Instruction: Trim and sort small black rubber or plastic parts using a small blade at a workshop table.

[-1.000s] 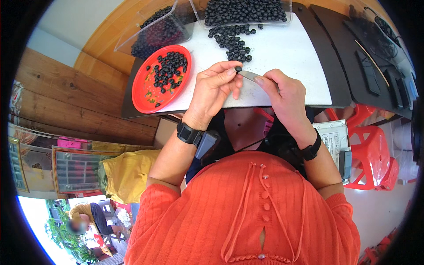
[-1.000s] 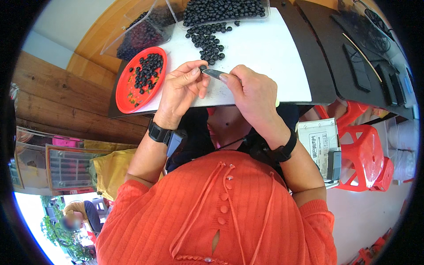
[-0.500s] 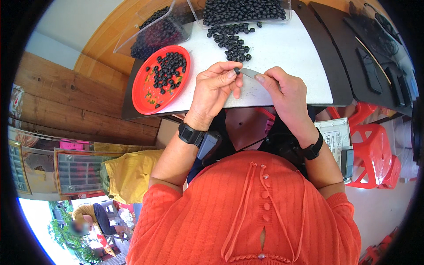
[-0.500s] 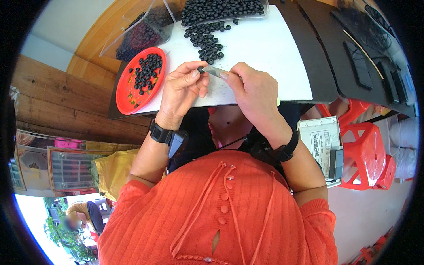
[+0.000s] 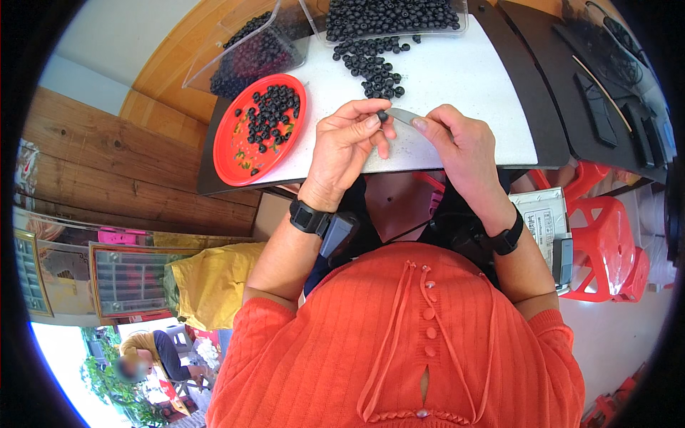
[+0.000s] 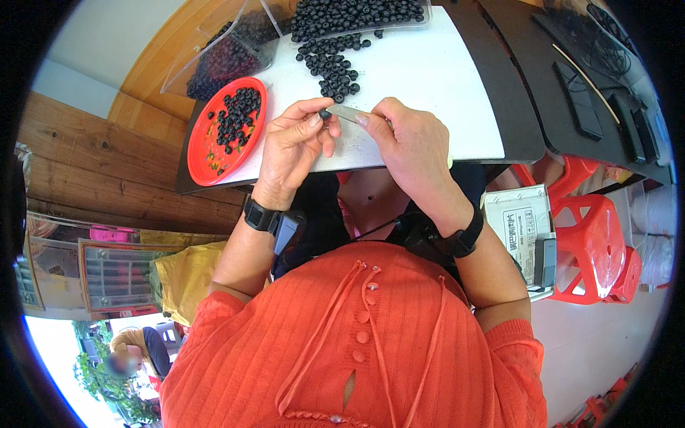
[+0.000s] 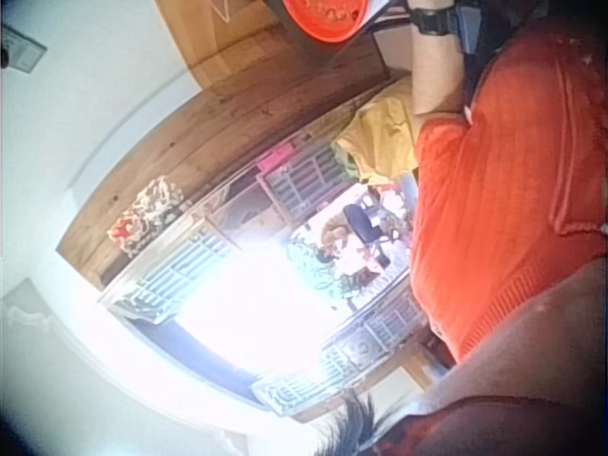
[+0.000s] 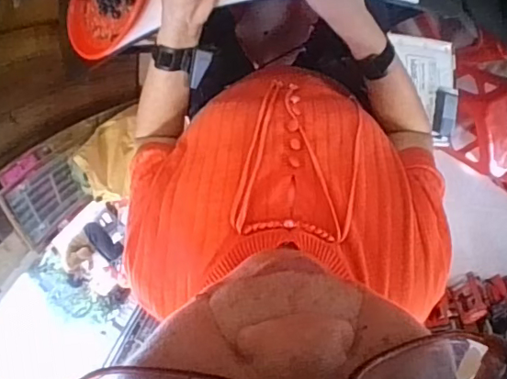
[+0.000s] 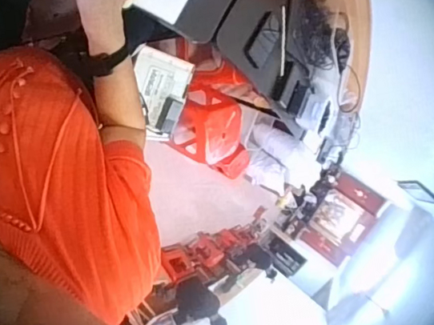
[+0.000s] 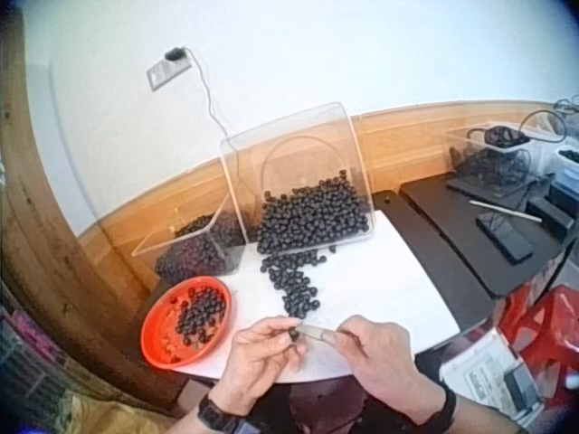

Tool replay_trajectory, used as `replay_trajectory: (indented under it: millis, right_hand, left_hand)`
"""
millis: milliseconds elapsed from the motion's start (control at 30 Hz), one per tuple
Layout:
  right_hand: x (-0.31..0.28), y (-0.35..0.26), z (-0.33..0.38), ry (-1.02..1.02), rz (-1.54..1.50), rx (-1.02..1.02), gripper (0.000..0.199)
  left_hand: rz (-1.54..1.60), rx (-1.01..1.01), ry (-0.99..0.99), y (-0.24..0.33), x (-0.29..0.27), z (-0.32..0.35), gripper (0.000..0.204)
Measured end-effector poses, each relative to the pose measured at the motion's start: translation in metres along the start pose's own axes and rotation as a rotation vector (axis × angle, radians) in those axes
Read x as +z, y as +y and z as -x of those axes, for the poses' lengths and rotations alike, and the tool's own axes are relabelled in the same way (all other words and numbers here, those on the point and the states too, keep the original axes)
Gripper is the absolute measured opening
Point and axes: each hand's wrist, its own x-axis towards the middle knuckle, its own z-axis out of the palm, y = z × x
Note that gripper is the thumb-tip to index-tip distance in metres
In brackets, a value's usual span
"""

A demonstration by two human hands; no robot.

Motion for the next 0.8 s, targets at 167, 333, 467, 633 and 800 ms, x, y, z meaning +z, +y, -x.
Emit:
replay_trajectory:
  millis: [167,333,467,633,800]
  right_hand:
    - [-0.0004,-0.0007,-0.0003,-0.009,0.005,0.000,0.026]
    - [-0.0001,-0.0001,-0.0008,-0.013,0.031,-0.007,0.024]
    - [-0.0017,-0.0013,-0.0013,-0.022,0.030,-0.002,0.022]
    - [-0.0010,0.0000,-0.0011,-0.027,0.012,-0.011,0.022]
    - [-0.0022,-0.0024,-0.0013,-0.032,0.021,-0.004,0.022]
  left_hand:
    - [0.007,-0.022,-0.016,0.0007,-0.0003,0.0014,0.030]
    - [0.015,0.014,-0.015,-0.0018,-0.0023,0.0019,0.031]
    - [-0.009,0.019,-0.035,-0.0013,-0.0024,0.0014,0.031]
    - [-0.032,0.025,-0.044,-0.0012,-0.0015,0.0015,0.030]
    - [-0.006,0.021,-0.045,-0.0030,-0.0048,0.0012,0.029]
